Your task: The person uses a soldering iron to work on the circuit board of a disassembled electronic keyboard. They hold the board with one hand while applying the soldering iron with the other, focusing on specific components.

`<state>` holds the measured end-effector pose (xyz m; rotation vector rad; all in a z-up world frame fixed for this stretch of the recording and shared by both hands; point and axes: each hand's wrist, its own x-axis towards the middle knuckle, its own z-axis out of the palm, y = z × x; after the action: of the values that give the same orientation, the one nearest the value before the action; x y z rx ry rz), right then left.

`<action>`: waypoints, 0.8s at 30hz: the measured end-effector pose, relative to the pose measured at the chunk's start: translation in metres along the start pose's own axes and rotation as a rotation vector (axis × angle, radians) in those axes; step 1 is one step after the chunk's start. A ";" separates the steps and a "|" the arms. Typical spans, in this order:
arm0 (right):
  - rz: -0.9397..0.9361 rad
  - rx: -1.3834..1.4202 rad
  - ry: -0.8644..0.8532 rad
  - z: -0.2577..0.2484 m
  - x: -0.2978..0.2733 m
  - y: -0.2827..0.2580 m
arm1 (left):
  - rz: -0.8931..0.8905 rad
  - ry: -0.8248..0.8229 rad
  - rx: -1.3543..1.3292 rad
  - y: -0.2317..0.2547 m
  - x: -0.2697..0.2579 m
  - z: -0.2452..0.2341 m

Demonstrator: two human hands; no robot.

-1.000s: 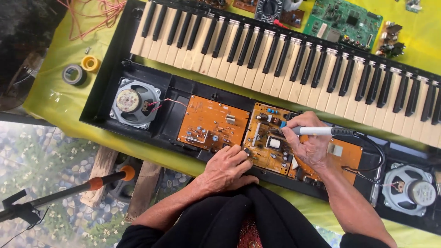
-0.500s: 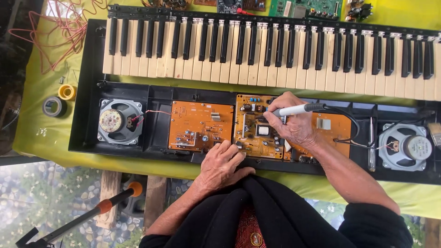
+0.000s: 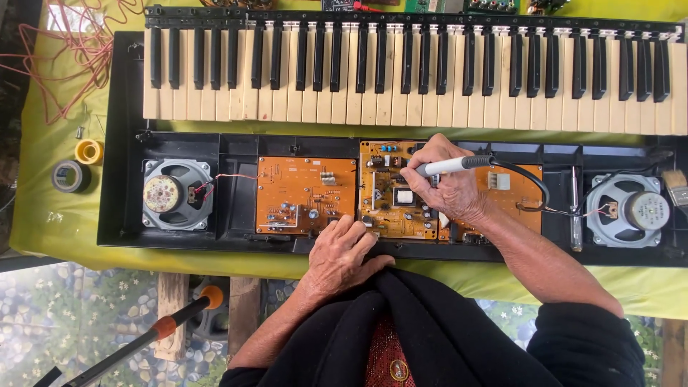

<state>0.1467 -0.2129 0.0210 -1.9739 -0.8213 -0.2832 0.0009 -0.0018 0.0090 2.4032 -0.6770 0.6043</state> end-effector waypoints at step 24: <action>0.028 -0.011 -0.090 -0.007 0.003 -0.015 | 0.009 0.038 -0.001 0.004 0.010 -0.020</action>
<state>0.1397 -0.2126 0.0362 -2.0189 -0.8504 -0.1842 0.0010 0.0039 0.0308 2.3835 -0.6722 0.6513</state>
